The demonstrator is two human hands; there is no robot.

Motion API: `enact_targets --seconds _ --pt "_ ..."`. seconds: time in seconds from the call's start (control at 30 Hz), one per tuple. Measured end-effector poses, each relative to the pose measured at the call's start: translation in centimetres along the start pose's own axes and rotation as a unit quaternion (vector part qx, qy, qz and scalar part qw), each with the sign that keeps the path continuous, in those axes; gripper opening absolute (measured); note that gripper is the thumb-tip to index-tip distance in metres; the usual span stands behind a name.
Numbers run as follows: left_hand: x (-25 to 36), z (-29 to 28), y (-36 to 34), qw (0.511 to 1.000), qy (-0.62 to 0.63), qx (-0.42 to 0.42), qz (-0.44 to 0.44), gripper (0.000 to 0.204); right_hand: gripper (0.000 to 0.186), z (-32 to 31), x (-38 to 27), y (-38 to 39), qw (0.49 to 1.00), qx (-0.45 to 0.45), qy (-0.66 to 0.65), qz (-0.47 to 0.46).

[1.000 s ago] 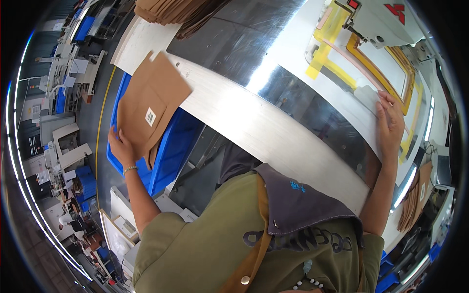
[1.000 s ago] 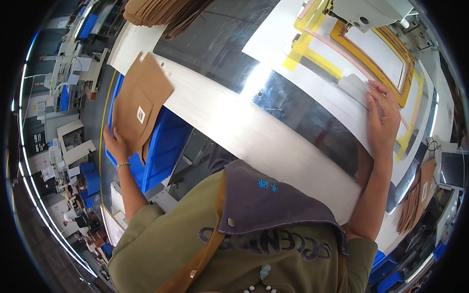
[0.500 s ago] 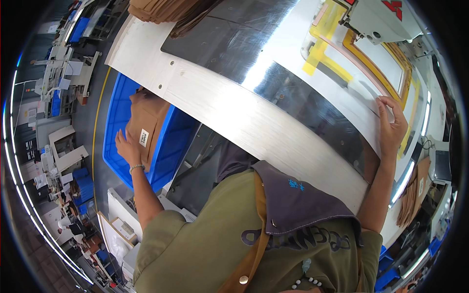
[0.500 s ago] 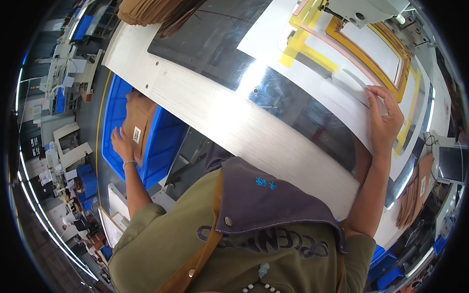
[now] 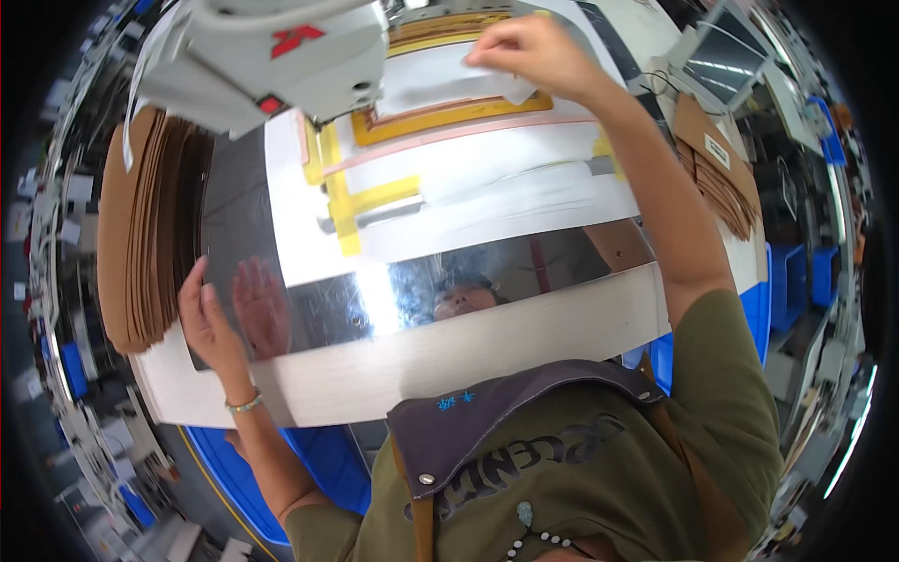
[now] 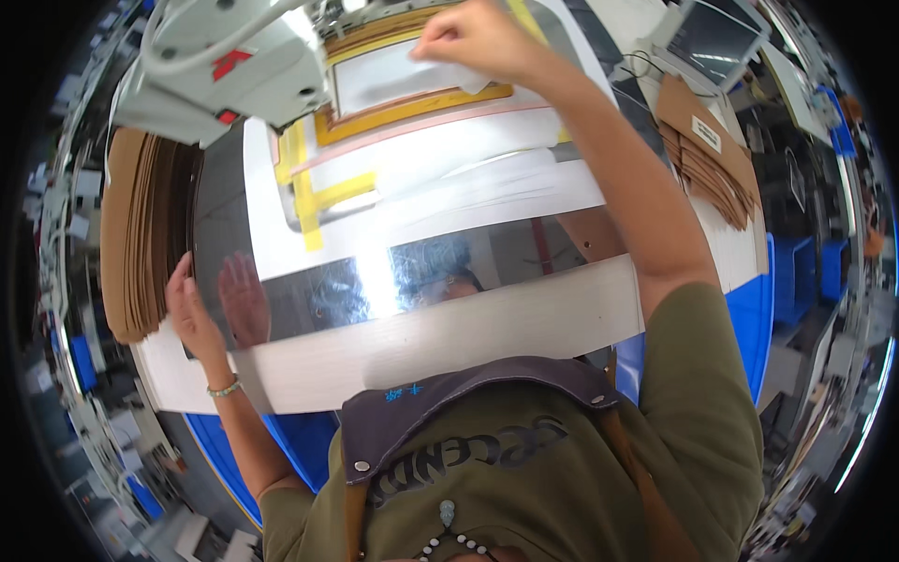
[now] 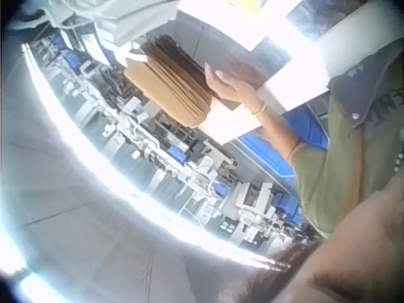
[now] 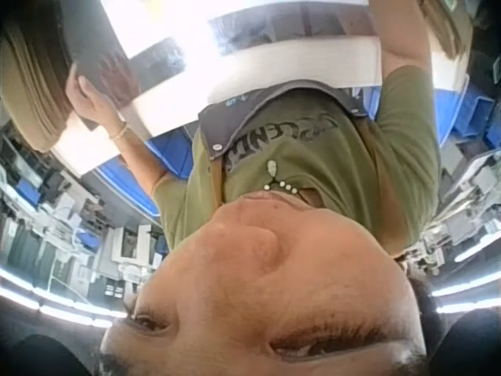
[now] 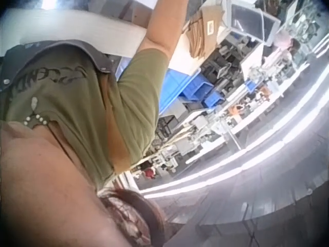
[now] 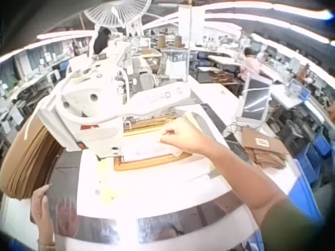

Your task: The recorder uses an industrial sewing machine to sew labels onto rectangular leather pieces.

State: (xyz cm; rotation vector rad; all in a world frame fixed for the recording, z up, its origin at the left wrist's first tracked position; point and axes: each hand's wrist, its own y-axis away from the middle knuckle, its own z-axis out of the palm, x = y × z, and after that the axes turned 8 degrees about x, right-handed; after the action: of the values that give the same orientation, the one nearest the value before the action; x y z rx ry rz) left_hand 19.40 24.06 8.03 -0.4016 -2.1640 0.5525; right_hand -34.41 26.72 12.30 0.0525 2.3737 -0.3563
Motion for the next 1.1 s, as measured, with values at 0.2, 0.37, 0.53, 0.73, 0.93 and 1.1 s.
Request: enact_targets --seconds 0.2,0.37,0.53,0.73,0.93,1.1 --pt "6.3 11.5 -3.2 0.923 -0.126 -0.249 0.264 0.049 0.021 3.9 0.2 -2.2 0.991 -0.101 0.081 0.042" --pt "7.8 15.4 -4.8 0.897 -0.137 -0.289 0.306 0.065 0.021 6.0 -1.6 -2.6 0.992 -0.122 0.029 0.026" --pt "7.7 17.0 -5.5 0.874 -0.157 -0.304 0.344 0.081 0.020 7.6 -2.2 -3.0 0.995 -0.099 0.008 0.013" --pt "8.1 17.6 -5.5 0.876 -0.165 -0.301 0.340 0.075 0.020 6.0 -1.3 -3.6 0.990 -0.142 0.012 0.023" --pt "7.7 17.6 -5.6 0.886 -0.167 -0.281 0.328 0.070 0.015 -1.1 0.3 -3.8 0.983 -0.172 -0.004 0.068" --pt "7.8 17.5 -6.5 0.873 -0.183 -0.306 0.333 0.071 0.014 -1.6 1.8 -2.6 0.980 -0.174 0.079 0.056"
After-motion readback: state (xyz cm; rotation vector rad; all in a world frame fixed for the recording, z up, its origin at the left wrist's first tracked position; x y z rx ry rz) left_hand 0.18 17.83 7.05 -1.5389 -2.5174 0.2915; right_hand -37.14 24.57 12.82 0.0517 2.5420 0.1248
